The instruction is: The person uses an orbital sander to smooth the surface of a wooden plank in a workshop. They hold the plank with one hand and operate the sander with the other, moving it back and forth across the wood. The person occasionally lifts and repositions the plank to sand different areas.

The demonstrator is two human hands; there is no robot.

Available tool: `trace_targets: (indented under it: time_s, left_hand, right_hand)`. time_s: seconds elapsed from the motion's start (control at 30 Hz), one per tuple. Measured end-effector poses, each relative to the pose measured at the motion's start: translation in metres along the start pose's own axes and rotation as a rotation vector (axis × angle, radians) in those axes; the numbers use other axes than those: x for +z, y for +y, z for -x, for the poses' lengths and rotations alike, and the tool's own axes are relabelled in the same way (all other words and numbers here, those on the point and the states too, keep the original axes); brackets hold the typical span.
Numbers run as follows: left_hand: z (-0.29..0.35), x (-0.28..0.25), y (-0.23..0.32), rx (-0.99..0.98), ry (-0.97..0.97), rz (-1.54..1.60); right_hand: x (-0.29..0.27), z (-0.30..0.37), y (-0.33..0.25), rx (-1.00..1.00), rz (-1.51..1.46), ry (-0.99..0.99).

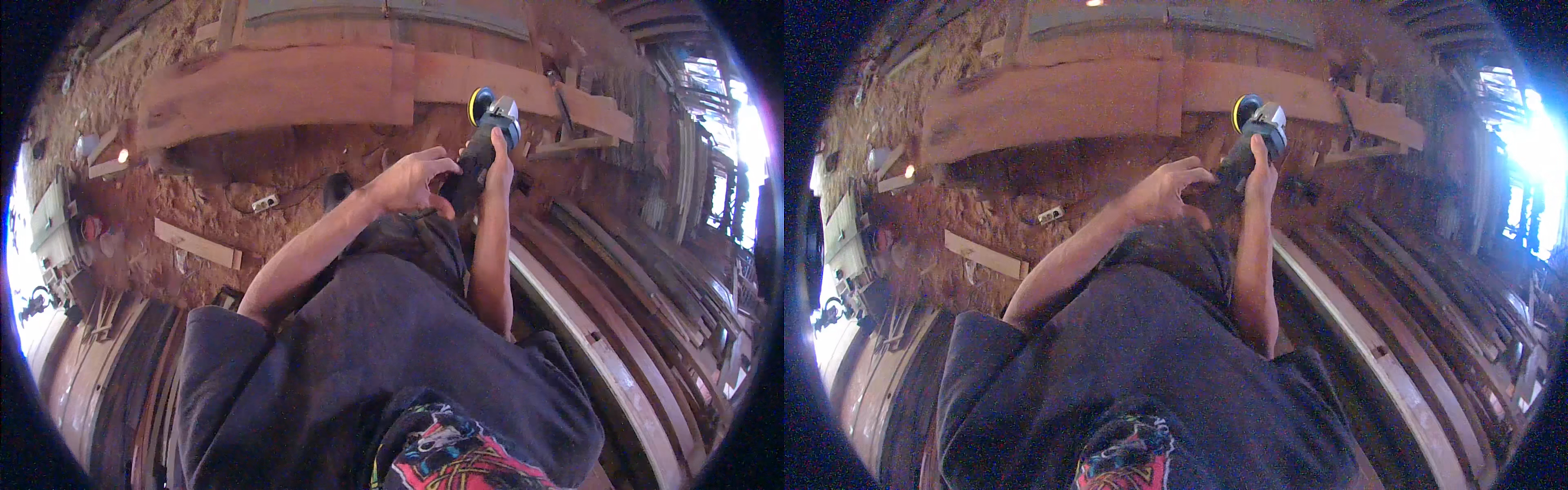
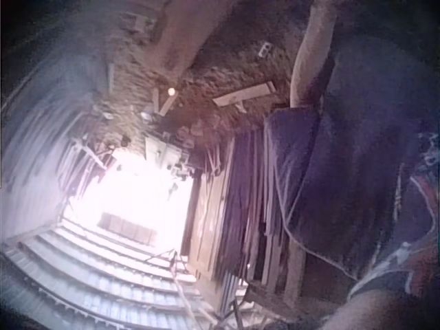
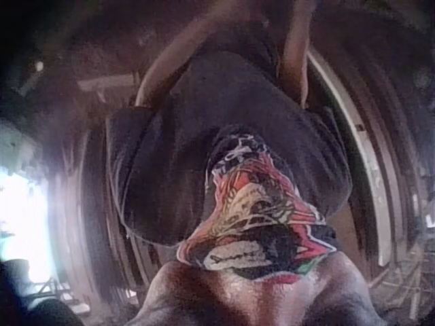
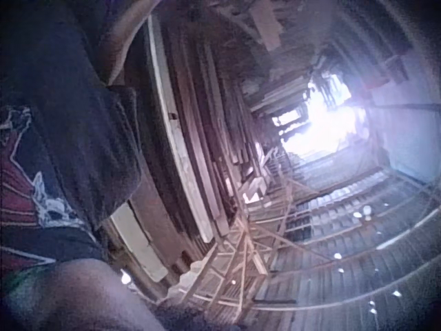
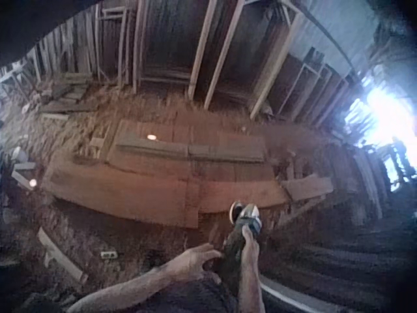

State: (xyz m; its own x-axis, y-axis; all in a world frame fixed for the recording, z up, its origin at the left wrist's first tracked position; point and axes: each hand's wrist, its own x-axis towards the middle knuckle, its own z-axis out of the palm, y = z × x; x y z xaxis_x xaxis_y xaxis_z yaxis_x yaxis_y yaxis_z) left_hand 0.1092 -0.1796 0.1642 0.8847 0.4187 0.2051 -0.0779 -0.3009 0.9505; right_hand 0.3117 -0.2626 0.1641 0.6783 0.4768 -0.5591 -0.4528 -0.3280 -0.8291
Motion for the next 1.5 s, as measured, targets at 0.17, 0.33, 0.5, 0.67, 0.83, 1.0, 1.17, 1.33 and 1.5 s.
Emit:
trace_targets:
  time_s: [0.17,0.33,0.5,0.67,0.83,1.0,1.17,1.33,1.5]
  left_hand:
    - [0.001,0.0,-0.001,0.039,-0.041,-0.042]
    - [-0.008,0.008,-0.003,-0.002,-0.047,-0.147]
    - [-0.04,0.039,-0.013,-0.452,-0.061,0.525]
    - [-0.099,0.057,-0.024,-0.571,-0.185,0.913]
    - [-0.135,0.097,-0.051,-0.586,0.073,0.172]
    - [-0.176,0.096,-0.065,-0.754,0.037,-0.354]
    - [-0.183,0.091,-0.085,-0.726,-0.039,-0.558]
    - [-0.16,0.082,-0.072,-0.687,0.171,-0.453]
    - [-0.103,0.033,-0.072,-0.842,0.548,-0.272]
  right_hand:
    - [0.003,0.007,0.0,0.001,-0.063,0.011]
    - [0.004,-0.002,-0.003,0.011,-0.162,-0.009]
    - [-0.004,-0.031,-0.025,-0.018,-0.426,-0.311]
    - [-0.021,-0.073,-0.036,-0.023,-0.699,-0.692]
    - [-0.039,-0.135,-0.039,0.043,-0.456,-0.507]
    - [-0.025,-0.202,-0.027,-0.024,-0.038,0.035]
    - [-0.028,-0.253,0.009,-0.149,0.336,0.06]
    - [-0.039,-0.286,-0.042,-0.221,0.669,-0.306]
    - [-0.062,-0.357,-0.033,-0.509,0.954,-0.125]
